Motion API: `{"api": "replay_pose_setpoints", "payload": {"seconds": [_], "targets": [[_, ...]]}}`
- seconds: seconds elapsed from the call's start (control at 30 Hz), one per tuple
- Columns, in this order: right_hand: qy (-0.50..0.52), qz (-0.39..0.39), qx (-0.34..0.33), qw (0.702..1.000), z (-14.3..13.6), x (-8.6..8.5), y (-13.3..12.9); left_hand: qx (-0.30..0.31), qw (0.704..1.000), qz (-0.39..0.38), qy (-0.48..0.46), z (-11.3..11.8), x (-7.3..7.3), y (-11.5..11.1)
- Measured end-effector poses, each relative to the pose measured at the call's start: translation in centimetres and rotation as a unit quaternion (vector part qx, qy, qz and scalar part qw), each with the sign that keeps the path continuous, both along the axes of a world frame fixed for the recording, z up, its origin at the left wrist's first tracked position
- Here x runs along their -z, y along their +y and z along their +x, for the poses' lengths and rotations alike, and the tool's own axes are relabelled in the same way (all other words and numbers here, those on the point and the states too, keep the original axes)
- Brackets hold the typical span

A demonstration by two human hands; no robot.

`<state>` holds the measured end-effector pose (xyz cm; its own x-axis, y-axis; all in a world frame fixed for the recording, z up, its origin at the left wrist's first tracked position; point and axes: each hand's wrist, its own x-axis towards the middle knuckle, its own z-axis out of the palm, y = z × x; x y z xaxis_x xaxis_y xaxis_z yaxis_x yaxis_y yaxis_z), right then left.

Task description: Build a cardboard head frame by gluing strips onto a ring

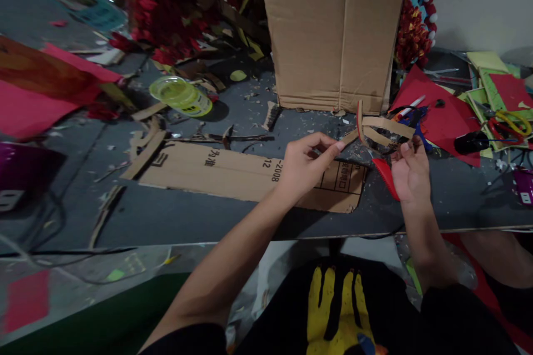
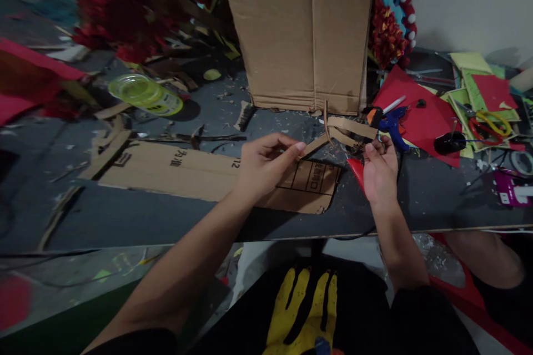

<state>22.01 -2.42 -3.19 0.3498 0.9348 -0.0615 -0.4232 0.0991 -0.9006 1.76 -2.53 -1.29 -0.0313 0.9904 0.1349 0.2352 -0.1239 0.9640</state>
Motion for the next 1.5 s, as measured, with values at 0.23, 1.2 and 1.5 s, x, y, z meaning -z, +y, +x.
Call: {"api": "replay_pose_setpoints", "payload": {"seconds": [0.23, 1.2, 1.5], "targets": [[0.014, -0.016, 0.011, 1.000, 0.0, 0.1, 0.1, -0.036, 0.999, 0.014, -0.030, -0.2, 0.2, 0.4], [0.037, -0.038, -0.024, 0.998, 0.5, 0.9, 0.3, -0.020, 0.996, 0.055, 0.071, -1.9, 1.1, 1.8], [0.005, -0.017, -0.035, 0.999, 0.1, 0.7, 0.2, -0.026, 0.992, 0.080, 0.098, -1.4, 1.1, 1.5]]}}
